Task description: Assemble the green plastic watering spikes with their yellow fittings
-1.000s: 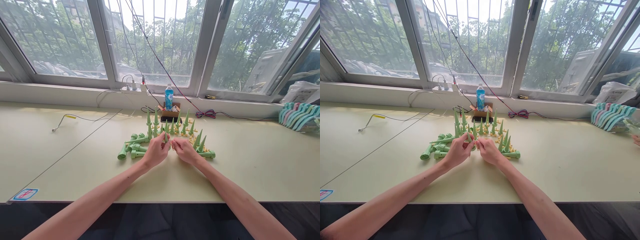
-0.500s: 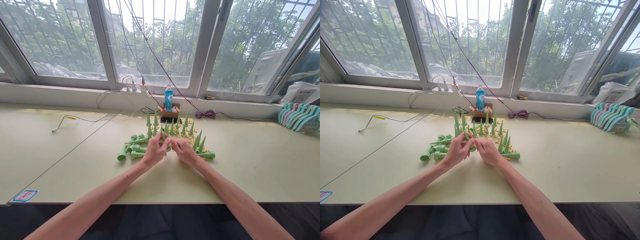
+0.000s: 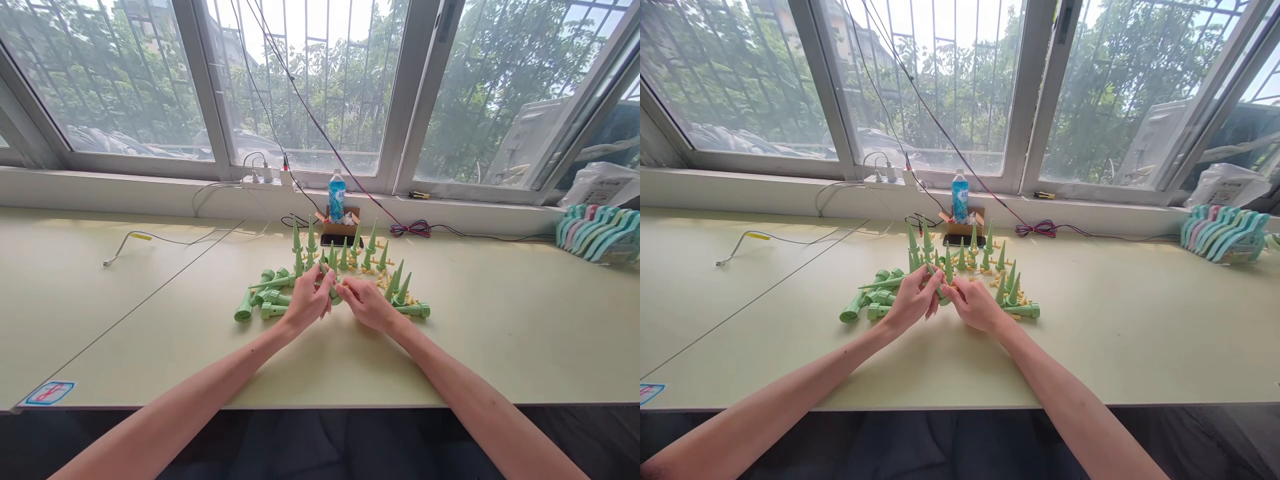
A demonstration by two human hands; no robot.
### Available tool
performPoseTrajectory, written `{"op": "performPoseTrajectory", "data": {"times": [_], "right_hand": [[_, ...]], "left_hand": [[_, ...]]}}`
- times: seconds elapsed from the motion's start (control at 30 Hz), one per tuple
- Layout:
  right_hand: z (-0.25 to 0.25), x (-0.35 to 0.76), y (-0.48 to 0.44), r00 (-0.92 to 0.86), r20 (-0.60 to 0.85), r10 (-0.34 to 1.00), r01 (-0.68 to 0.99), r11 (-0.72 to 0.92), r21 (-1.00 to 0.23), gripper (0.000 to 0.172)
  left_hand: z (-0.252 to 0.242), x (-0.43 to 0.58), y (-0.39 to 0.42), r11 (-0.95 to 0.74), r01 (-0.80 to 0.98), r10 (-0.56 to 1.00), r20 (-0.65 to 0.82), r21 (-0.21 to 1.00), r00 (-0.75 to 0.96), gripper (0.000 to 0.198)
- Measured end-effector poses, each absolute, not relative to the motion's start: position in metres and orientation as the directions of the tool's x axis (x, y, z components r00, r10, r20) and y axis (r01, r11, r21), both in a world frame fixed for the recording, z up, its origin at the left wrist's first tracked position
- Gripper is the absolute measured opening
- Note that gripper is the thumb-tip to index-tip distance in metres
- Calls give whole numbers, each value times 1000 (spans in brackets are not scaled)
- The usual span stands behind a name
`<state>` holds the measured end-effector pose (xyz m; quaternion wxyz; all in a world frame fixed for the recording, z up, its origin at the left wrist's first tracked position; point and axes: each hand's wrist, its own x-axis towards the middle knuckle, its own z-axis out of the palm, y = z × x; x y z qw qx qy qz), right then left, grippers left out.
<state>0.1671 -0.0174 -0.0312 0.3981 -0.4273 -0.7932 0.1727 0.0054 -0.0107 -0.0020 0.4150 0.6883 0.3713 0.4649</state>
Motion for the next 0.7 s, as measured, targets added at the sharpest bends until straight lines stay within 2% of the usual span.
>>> {"op": "performPoseTrajectory", "data": {"times": [0.7], "right_hand": [[-31, 168, -17, -319, 476, 820, 579, 566, -587, 53]], "left_hand": [[0, 4, -16, -448, 230, 862, 349, 864, 368, 30]]}}
